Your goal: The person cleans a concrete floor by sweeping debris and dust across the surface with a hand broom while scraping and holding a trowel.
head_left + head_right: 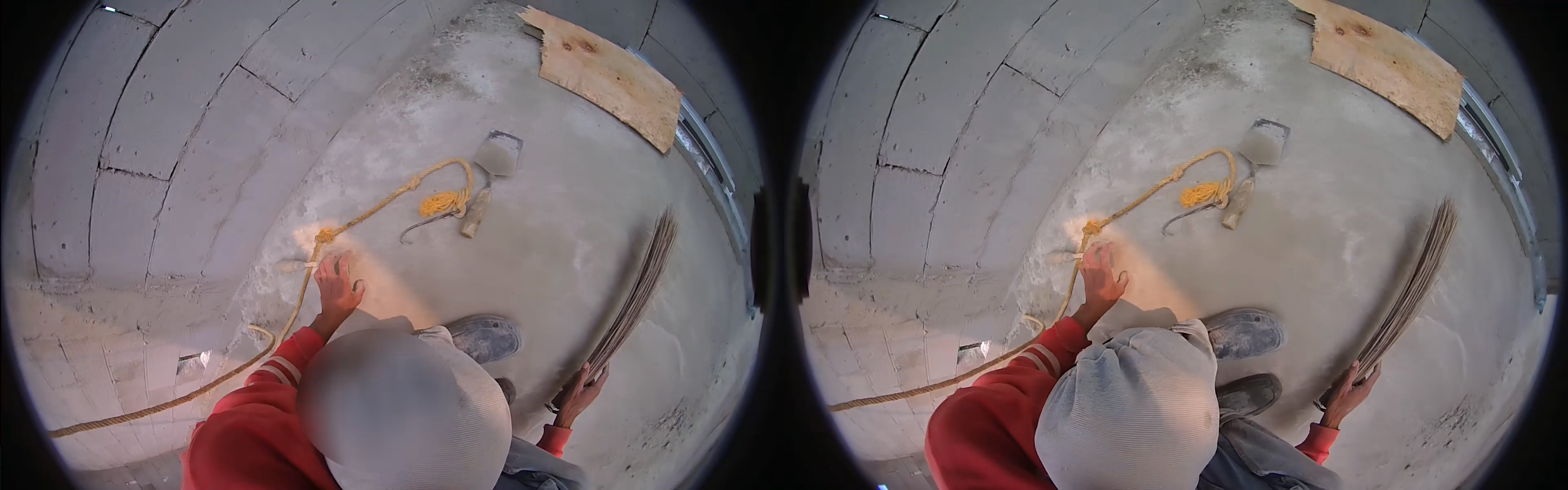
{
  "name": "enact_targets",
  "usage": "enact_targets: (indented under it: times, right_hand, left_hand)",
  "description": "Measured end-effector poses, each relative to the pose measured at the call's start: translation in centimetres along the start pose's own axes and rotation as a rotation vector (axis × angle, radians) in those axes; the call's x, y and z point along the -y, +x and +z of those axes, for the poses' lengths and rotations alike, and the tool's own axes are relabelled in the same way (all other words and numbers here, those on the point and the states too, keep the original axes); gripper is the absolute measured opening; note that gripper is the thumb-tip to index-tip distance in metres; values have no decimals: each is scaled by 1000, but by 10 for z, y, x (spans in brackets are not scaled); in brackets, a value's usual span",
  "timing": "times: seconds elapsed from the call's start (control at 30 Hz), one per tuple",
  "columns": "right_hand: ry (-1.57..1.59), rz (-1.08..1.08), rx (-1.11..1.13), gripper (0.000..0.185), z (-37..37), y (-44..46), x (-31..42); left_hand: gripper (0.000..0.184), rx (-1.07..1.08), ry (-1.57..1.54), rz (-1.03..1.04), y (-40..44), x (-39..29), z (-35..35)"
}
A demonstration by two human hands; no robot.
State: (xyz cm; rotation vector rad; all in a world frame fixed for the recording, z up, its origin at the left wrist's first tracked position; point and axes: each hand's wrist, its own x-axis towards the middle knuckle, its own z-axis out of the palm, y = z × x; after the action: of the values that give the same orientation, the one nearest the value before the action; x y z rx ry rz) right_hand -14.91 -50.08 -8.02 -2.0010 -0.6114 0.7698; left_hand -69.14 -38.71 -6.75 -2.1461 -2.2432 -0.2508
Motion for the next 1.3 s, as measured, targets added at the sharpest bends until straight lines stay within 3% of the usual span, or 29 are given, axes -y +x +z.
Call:
enact_targets:
  times: [0.13,0.17,0.3,0.37,0.47,0.6,0.63,0.77,0.8,0.9,0.93,1.03,1.07,1.1,1.13,1.2,1.27,1.3]
  right_hand:
    - [-145,-210,-24,54,-1,16,-17]
    - [-33,-50,17,54,1,2,17]
    - [-9,-48,-66,52,-22,-11,-1]
    - [-73,-77,-144,51,-37,-19,-23]
    - [2,54,-251,50,-50,-44,-6]
    - [-191,-216,-506,49,-57,-59,-76]
    - [-134,-150,-506,49,-58,-66,-79]
    - [11,23,-510,48,-59,-96,-47]
    - [28,49,-515,47,-58,-100,-36]
    - [-8,43,-500,47,-60,-111,-31]
    - [5,86,-458,48,-59,-112,-27]
    - [-57,164,-396,54,-51,-113,-43]
    - [6,323,-288,57,-50,-109,-6]
    - [-83,211,-249,59,-44,-105,-6]
    - [-246,-17,-279,61,-36,-99,-6]
    - [-422,124,-113,67,-42,-91,6]
    - [-601,176,-16,69,-50,-76,-4]
    - [-623,172,-84,69,-60,-70,-20]
  left_hand:
    - [72,236,166,-30,30,27,8]
    - [66,283,196,18,36,39,10]
    - [48,312,186,256,68,14,-19]
    - [41,435,-71,241,94,-38,-60]
    - [33,613,-522,128,137,-115,-96]
    - [31,758,-1098,-65,218,-225,-111]
    - [31,802,-1160,-141,241,-257,-114]
    - [44,786,-984,-209,372,-374,-78]
    - [66,731,-950,-219,407,-403,-65]
    - [108,604,-868,-18,464,-457,-74]
    - [118,553,-827,78,475,-461,-73]
    - [111,407,-613,230,452,-459,-46]
    - [97,319,-433,398,431,-442,-34]
    - [88,312,-240,485,396,-420,-33]
    - [79,259,-142,501,358,-394,-25]
    - [74,295,-55,400,301,-330,6]
    - [95,320,26,248,257,-267,44]
    - [103,355,79,206,240,-242,48]
